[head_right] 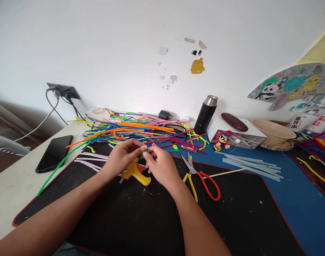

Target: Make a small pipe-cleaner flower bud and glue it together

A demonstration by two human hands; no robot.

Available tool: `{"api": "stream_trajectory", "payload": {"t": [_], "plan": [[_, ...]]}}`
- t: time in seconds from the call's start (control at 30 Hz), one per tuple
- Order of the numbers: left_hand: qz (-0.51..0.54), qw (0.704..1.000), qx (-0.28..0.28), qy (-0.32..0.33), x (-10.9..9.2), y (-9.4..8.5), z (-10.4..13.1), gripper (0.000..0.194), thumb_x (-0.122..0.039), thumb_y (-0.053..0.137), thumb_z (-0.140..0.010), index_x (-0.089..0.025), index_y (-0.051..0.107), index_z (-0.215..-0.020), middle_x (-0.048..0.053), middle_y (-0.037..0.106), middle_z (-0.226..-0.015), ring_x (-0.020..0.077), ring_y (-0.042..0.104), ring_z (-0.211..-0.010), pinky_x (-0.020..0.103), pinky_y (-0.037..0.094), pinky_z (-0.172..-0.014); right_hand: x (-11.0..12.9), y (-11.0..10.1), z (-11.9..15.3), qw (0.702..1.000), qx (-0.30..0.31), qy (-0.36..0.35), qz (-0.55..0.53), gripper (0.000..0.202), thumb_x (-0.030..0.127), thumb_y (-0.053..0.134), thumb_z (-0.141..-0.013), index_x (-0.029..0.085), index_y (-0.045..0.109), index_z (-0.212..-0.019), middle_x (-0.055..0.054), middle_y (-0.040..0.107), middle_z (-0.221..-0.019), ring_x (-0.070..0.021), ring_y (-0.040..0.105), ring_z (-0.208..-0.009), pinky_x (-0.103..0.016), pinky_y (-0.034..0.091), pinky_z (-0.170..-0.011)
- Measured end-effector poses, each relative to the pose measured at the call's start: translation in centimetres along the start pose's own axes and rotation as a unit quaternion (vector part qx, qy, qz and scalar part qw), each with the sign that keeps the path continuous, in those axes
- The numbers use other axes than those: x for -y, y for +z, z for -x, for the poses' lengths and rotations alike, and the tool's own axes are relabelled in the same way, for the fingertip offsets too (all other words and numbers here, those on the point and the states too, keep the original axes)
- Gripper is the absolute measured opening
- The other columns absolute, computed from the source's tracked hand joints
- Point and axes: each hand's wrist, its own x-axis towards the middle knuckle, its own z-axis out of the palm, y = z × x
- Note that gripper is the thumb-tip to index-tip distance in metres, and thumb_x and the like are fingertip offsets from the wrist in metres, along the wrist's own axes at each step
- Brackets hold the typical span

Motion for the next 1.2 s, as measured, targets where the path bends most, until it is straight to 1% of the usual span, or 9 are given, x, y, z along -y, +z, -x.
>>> {"api": "stream_trajectory", "payload": {"t": [0.1, 0.17, 0.27, 0.37, 0.43, 0.5, 0.67, 0.97, 1.2], "plan": [[0.0, 1.0, -0.018, 0.0, 0.0, 0.2, 0.0, 0.041, -0.058, 0.078, -0.085, -0.018, 0.071, -0.093, 0.004, 0.077, -0.085, 0.0199, 0.073, -0.077, 0.029, 0.059, -0.069, -0.1, 0.2, 0.0, 1.0, 0.005, 0.006, -0.005, 0.02, 0.037, 0.06, -0.1, 0.023, 0.064, -0.112, 0.004, 0.068, -0.072, -0.0152, 0.066, -0.055, -0.026, 0.05, -0.056], [0.015, 1.0, -0.005, -0.018, -0.2, 0.2, 0.0, 0.042, -0.059, 0.078, -0.084, -0.018, 0.072, -0.092, 0.005, 0.078, -0.087, 0.0208, 0.074, -0.076, 0.031, 0.061, -0.069, 0.1, 0.0, 0.1, 1.0, 0.004, 0.014, -0.007, 0.016, 0.036, 0.06, -0.099, 0.022, 0.063, -0.107, 0.005, 0.067, -0.068, -0.0151, 0.065, -0.055, -0.026, 0.048, -0.055], [0.023, 0.999, 0.033, -0.029, -0.5, -0.4, -0.1, 0.042, -0.058, 0.074, -0.087, -0.018, 0.077, -0.1, 0.007, 0.081, -0.097, 0.0227, 0.077, -0.081, 0.035, 0.065, -0.077, 0.4, -0.4, 0.2, 1.0, -0.004, 0.027, -0.007, 0.02, 0.035, 0.061, -0.098, 0.021, 0.064, -0.111, 0.006, 0.064, -0.06, -0.015, 0.062, -0.052, -0.025, 0.045, -0.053], [-0.065, 0.997, 0.047, 0.023, -0.8, -1.3, -0.2, 0.034, -0.048, 0.066, -0.096, -0.02, 0.079, -0.108, 0.006, 0.082, -0.096, 0.0233, 0.078, -0.085, 0.033, 0.063, -0.078, 0.6, -0.7, 0.2, 0.999, -0.006, 0.032, -0.008, 0.024, 0.036, 0.063, -0.097, 0.02, 0.066, -0.115, 0.006, 0.064, -0.058, -0.0152, 0.061, -0.051, -0.025, 0.043, -0.053], [-0.174, 0.98, 0.022, 0.097, -1.0, -1.8, -0.2, 0.026, -0.04, 0.065, -0.098, -0.021, 0.081, -0.108, 0.006, 0.083, -0.096, 0.0215, 0.077, -0.085, 0.03, 0.06, -0.077, 0.6, -0.8, 0.2, 0.999, -0.006, 0.031, -0.008, 0.026, 0.038, 0.064, -0.097, 0.02, 0.067, -0.115, 0.006, 0.064, -0.057, -0.0157, 0.062, -0.05, -0.026, 0.042, -0.052], [-0.245, 0.956, 0.021, 0.162, -1.1, -2.1, -0.2, 0.022, -0.034, 0.064, -0.1, -0.022, 0.082, -0.108, 0.006, 0.083, -0.096, 0.0201, 0.077, -0.083, 0.028, 0.058, -0.076, 0.5, -0.9, 0.2, 1.0, -0.009, 0.03, -0.004, 0.027, 0.04, 0.064, -0.097, 0.02, 0.068, -0.115, 0.006, 0.064, -0.057, -0.016, 0.061, -0.05, -0.026, 0.042, -0.053], [-0.331, 0.906, 0.029, 0.261, -0.7, -2.4, -0.2, 0.023, -0.028, 0.06, -0.103, -0.021, 0.081, -0.113, 0.008, 0.084, -0.101, 0.0208, 0.079, -0.089, 0.027, 0.059, -0.078, 0.4, -0.8, 0.1, 0.999, -0.014, 0.028, 0.008, 0.026, 0.04, 0.065, -0.096, 0.021, 0.069, -0.113, 0.006, 0.064, -0.056, -0.0169, 0.063, -0.051, -0.028, 0.044, -0.055], [-0.435, 0.834, 0.032, 0.337, 0.0, -2.9, -0.4, 0.027, -0.031, 0.056, -0.107, -0.02, 0.08, -0.114, 0.009, 0.083, -0.096, 0.0209, 0.078, -0.082, 0.028, 0.06, -0.073, 0.4, -0.6, 0.2, 0.999, -0.019, 0.033, 0.033, 0.023, 0.038, 0.066, -0.095, 0.022, 0.069, -0.112, 0.007, 0.064, -0.058, -0.0181, 0.066, -0.053, -0.029, 0.046, -0.058], [-0.437, 0.834, 0.068, 0.331, 0.0, -2.9, -0.3, 0.032, -0.031, 0.05, -0.109, -0.02, 0.078, -0.119, 0.011, 0.081, -0.099, 0.0209, 0.077, -0.087, 0.031, 0.062, -0.082, 0.5, -0.5, 0.2, 0.998, -0.024, 0.022, 0.062, 0.018, 0.035, 0.065, -0.095, 0.023, 0.069, -0.108, 0.008, 0.062, -0.057, -0.0176, 0.065, -0.052, -0.029, 0.044, -0.058]]}}
